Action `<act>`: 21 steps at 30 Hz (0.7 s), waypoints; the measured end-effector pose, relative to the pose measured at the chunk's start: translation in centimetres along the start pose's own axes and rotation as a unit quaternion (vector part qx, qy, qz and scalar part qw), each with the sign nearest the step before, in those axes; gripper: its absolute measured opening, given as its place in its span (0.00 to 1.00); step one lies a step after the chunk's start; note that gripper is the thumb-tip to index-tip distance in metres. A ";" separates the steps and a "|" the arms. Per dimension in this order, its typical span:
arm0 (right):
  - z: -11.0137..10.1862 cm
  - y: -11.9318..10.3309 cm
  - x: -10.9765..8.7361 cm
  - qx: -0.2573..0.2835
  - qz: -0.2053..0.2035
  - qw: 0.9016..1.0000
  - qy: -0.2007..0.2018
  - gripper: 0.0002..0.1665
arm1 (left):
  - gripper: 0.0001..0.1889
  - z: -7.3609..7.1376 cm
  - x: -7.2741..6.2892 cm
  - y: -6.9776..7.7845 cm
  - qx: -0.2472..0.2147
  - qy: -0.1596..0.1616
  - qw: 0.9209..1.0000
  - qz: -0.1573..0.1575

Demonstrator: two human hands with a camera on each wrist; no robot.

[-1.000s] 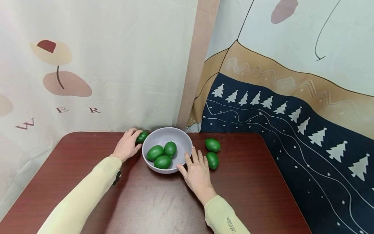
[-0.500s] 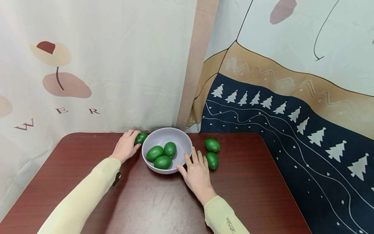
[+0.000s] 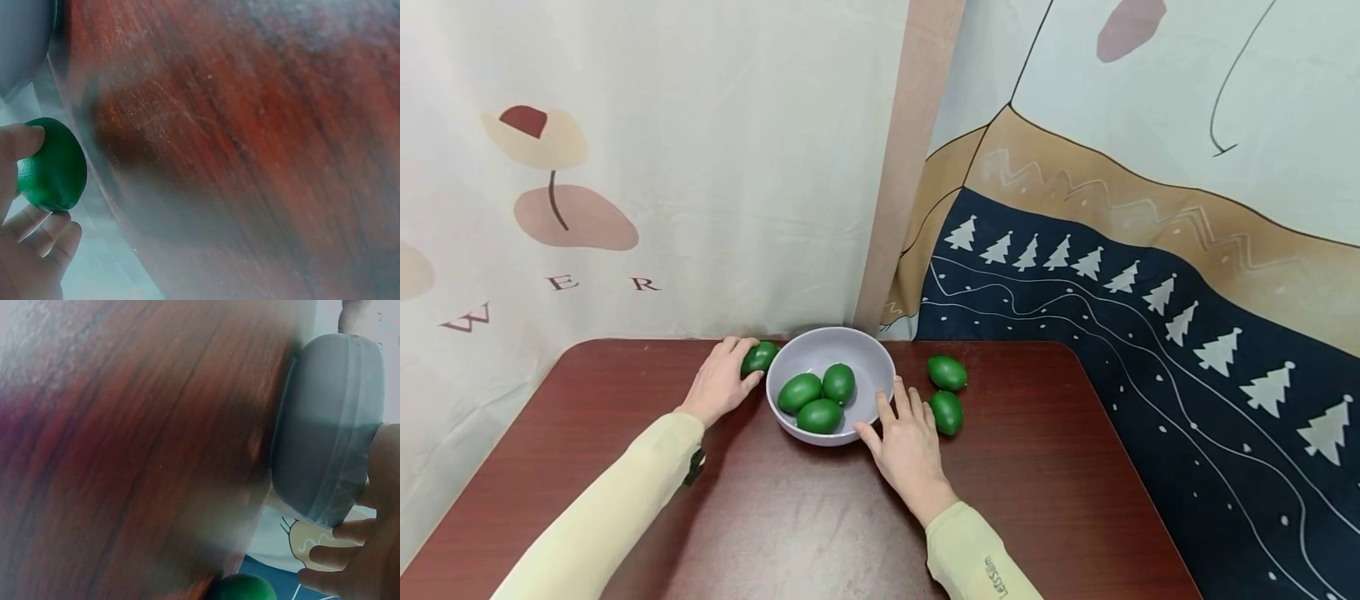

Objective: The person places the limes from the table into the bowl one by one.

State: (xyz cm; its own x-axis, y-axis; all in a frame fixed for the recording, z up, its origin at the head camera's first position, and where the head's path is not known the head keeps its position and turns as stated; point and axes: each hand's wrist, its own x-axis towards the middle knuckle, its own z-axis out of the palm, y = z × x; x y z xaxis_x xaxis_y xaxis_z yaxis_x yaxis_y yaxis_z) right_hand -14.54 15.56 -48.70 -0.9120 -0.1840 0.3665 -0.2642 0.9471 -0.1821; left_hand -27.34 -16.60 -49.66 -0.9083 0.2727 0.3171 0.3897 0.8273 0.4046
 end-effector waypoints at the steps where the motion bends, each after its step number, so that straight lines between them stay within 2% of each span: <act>1: 0.0 0.0 0.0 0.001 0.001 1.000 -0.002 0.38 | 0.27 -0.1 -0.1 0.0 -0.003 0.004 1.000 -0.001; 11: -0.3 0.0 0.0 0.018 0.014 1.000 -0.013 0.45 | 0.26 -0.9 -0.8 0.7 -0.009 0.020 1.000 -0.006; 21: -0.4 0.2 -0.1 0.019 0.019 1.000 -0.006 0.45 | 0.25 -2.1 -1.4 1.4 -0.011 0.039 0.999 0.014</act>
State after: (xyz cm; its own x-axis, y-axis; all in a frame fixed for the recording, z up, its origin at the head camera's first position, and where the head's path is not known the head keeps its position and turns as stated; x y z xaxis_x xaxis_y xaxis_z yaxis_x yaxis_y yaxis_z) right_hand -14.32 15.86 -48.41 -0.9254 -0.1506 0.3478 -0.2403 0.9428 -0.2312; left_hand -25.19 -16.88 -47.71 -0.8823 0.2559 0.3949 0.4192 0.8089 0.4122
